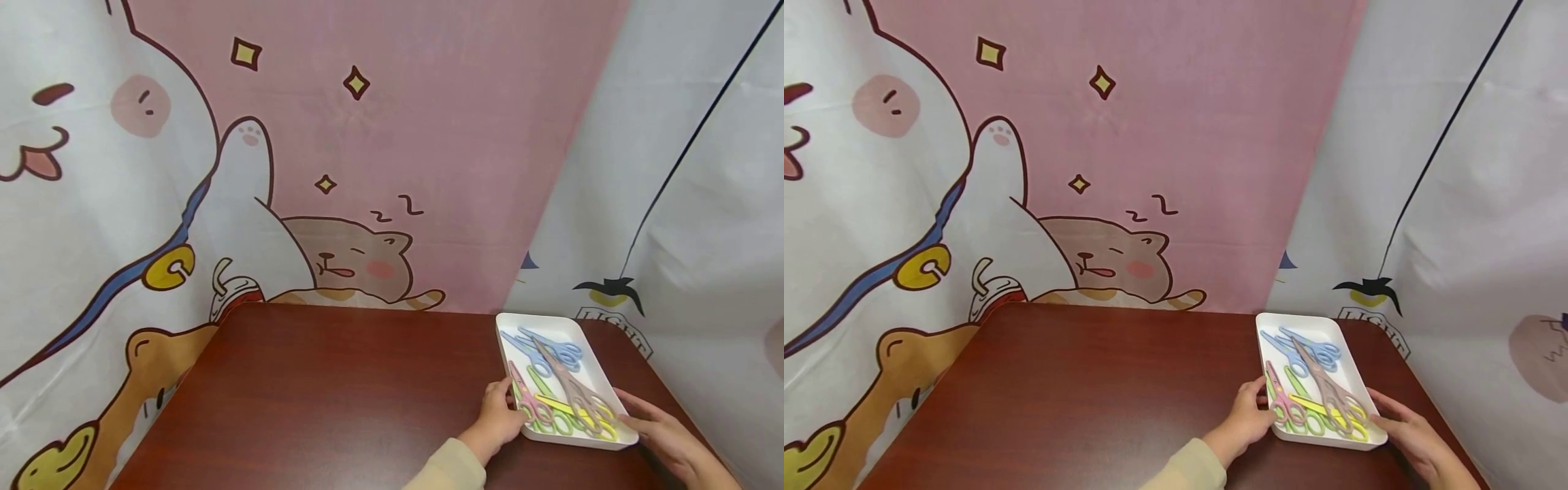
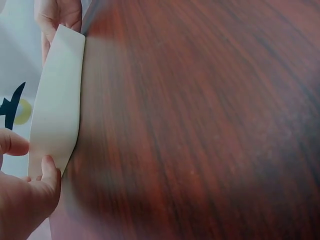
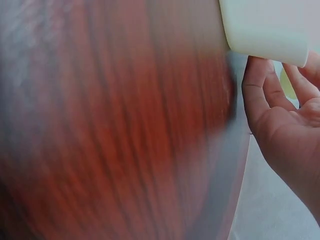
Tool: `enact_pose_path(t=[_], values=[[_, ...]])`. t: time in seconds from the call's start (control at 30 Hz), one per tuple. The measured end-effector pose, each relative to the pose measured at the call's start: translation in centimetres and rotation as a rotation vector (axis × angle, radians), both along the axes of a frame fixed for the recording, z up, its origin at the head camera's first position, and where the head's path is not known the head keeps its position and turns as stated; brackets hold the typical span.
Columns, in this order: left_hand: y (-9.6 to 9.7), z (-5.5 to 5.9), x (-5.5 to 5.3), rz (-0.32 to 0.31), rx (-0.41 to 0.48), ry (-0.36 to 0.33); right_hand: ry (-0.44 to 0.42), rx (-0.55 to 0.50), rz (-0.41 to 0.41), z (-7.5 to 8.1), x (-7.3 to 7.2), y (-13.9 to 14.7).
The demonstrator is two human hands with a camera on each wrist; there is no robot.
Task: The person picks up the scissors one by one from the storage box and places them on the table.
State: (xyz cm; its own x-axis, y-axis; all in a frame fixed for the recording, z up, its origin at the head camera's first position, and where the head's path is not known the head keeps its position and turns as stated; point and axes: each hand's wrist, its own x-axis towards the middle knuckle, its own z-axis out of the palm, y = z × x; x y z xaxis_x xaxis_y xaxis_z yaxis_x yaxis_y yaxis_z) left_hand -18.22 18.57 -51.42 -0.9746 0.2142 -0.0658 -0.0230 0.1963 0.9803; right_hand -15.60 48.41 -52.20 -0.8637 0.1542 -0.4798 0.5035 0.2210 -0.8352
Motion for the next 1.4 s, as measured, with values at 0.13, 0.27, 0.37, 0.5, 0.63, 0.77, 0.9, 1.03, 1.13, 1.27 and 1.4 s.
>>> enact_pose_path(t=[0.13,0.27,0.37,0.5,0.63,0.77,0.9,1.03,1.13,1.27,1.4], values=[[-0.1,0.0,-0.1,0.004,0.005,-0.006,-0.002,-0.001,0.006,0.2,-0.1,-0.2],[-0.4,-0.1,-0.3,0.012,0.014,-0.01,-0.006,0.014,0.024,0.4,-0.1,-0.7],[-0.7,0.0,-0.3,0.015,0.007,0.001,-0.012,0.023,0.024,0.4,-0.1,-1.0],[-1.1,0.1,-0.3,0.022,0.007,0.007,-0.011,0.018,0.012,0.4,-0.1,-1.4],[-1.5,0.1,-0.3,0.027,0.011,0.008,-0.001,0.025,0.013,0.4,-0.1,-1.8],[-1.8,-0.1,-0.5,0.027,0.012,0.012,0.012,0.042,0.023,0.5,-0.2,-2.1],[-2.1,0.0,-0.5,0.028,0.025,0.008,0.015,0.041,0.029,0.6,-0.3,-2.4],[-2.4,0.1,-0.5,0.026,0.035,0.006,0.015,0.052,0.033,0.6,-0.2,-2.8],[-2.7,0.0,-0.5,0.022,0.037,0.003,0.021,0.059,0.047,0.6,-0.2,-3.1],[-3.1,-0.1,-0.5,0.021,0.06,-0.009,0.032,0.073,0.058,0.6,-0.2,-3.7],[-3.6,-0.1,-0.6,0.022,0.071,-0.016,0.029,0.106,0.058,0.7,-0.4,-4.5]])
